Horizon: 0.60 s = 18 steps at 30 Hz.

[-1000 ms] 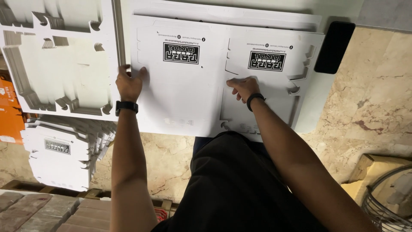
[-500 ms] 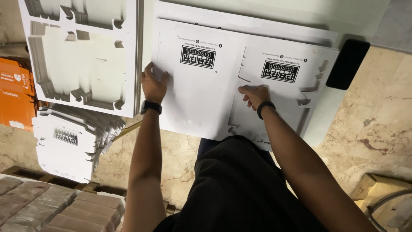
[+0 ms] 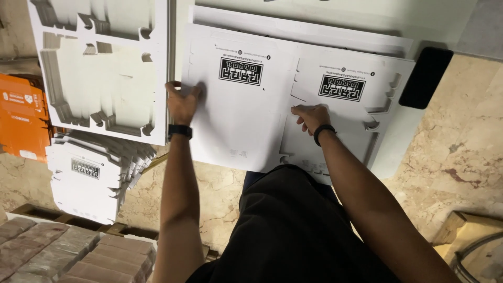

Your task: Manually removing waste material from die-cut cardboard sheets to extract the final shapes.

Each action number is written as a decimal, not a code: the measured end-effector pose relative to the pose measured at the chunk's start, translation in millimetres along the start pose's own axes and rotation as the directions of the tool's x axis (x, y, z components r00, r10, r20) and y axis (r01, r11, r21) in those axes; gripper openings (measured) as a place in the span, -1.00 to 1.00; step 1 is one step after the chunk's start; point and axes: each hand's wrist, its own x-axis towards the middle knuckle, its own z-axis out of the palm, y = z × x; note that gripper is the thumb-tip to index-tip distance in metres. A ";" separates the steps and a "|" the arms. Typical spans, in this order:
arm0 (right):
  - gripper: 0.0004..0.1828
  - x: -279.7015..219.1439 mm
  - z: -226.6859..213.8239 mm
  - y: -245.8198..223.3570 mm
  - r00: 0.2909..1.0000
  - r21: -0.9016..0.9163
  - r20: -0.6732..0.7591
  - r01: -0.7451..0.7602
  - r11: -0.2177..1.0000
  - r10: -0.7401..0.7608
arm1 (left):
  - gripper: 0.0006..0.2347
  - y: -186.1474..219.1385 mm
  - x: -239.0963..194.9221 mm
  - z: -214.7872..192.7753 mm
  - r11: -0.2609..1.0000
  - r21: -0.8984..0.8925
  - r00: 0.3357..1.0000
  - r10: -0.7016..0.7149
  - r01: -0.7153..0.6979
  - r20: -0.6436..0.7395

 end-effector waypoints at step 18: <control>-0.61 -12.9 -5.5 -12.6 0.998 0.000 -0.025 -0.053 0.999 0.053 | -0.55 158.3 -214.3 -83.9 0.831 0.073 0.832 0.544 -0.552 0.104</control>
